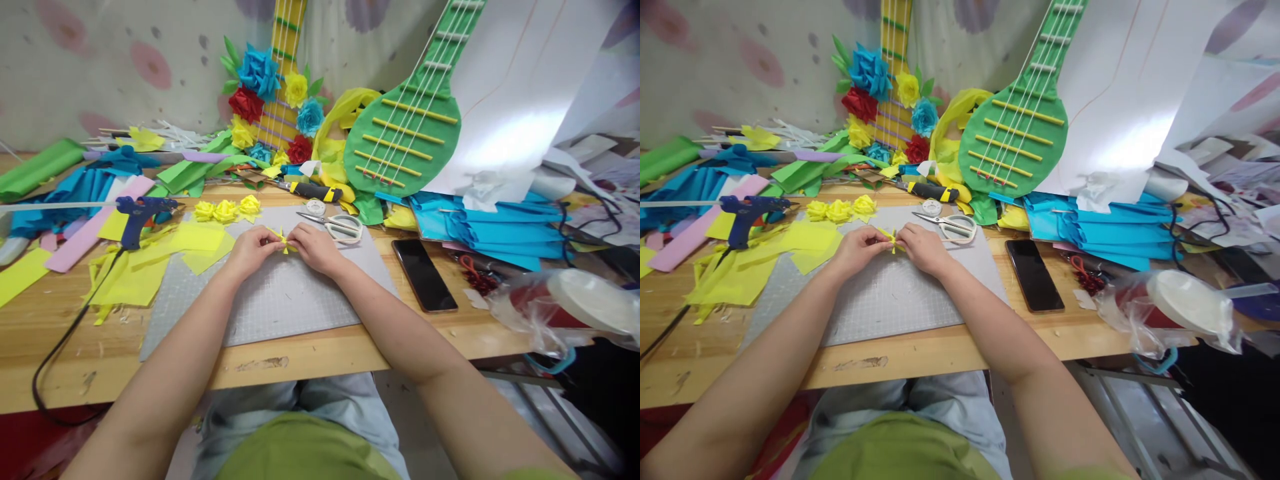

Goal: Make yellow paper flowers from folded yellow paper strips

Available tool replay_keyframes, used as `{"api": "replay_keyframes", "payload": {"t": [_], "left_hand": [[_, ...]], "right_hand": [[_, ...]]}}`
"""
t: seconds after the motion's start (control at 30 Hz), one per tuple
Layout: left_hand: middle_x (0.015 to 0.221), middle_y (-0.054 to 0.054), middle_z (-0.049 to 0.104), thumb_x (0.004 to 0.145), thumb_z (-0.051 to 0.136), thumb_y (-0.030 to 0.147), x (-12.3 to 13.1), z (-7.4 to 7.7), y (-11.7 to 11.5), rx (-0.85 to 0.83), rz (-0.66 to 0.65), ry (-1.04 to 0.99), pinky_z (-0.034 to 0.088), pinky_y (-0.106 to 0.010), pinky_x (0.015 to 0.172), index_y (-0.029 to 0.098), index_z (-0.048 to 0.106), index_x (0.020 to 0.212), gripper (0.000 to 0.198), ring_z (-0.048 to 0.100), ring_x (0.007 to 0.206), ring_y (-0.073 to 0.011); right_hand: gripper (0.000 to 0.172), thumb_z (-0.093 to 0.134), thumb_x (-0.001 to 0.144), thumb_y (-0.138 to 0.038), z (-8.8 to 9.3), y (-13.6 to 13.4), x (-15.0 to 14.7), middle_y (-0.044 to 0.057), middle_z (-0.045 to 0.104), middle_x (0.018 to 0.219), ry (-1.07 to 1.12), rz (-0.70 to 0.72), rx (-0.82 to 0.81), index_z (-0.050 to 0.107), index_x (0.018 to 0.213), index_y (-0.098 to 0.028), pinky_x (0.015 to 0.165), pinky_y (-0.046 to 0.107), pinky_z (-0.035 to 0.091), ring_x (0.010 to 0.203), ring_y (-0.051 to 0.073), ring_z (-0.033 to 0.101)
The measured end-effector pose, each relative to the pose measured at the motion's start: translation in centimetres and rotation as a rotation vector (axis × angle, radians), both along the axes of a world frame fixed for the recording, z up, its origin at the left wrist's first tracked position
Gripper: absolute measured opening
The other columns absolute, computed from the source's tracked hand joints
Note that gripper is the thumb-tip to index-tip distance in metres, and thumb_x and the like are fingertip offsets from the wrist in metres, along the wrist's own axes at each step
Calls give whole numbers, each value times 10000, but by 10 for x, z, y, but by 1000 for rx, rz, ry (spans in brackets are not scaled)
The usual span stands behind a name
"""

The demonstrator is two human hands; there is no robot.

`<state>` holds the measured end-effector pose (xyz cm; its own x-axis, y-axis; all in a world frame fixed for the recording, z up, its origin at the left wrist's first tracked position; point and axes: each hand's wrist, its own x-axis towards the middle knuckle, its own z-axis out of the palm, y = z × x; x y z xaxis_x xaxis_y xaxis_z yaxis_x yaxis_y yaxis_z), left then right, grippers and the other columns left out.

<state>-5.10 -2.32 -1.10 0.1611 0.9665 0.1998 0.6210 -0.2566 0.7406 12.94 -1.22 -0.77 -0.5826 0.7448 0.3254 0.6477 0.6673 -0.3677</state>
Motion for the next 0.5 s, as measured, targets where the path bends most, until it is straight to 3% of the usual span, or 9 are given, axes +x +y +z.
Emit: {"api": "replay_keyframes", "payload": {"t": [0.23,0.5], "left_hand": [[758,-18,605,756,562,377,-3,1,2,53,-67,114,402,-277,712,191,640,710,206,539,750,-141],[775,-16,580,759,557,396,0,6,-3,66,-51,155,378,-262,651,183,610,749,219,503,720,-135]], "right_hand": [[167,416,881,-241,2,-2,0,60,556,945,17,32,-33,559,933,-172,712,249,364,877,148,507],[112,442,860,-217,2,-2,0,60,547,935,44,10,-26,535,897,-167,689,246,360,828,147,501]]}}
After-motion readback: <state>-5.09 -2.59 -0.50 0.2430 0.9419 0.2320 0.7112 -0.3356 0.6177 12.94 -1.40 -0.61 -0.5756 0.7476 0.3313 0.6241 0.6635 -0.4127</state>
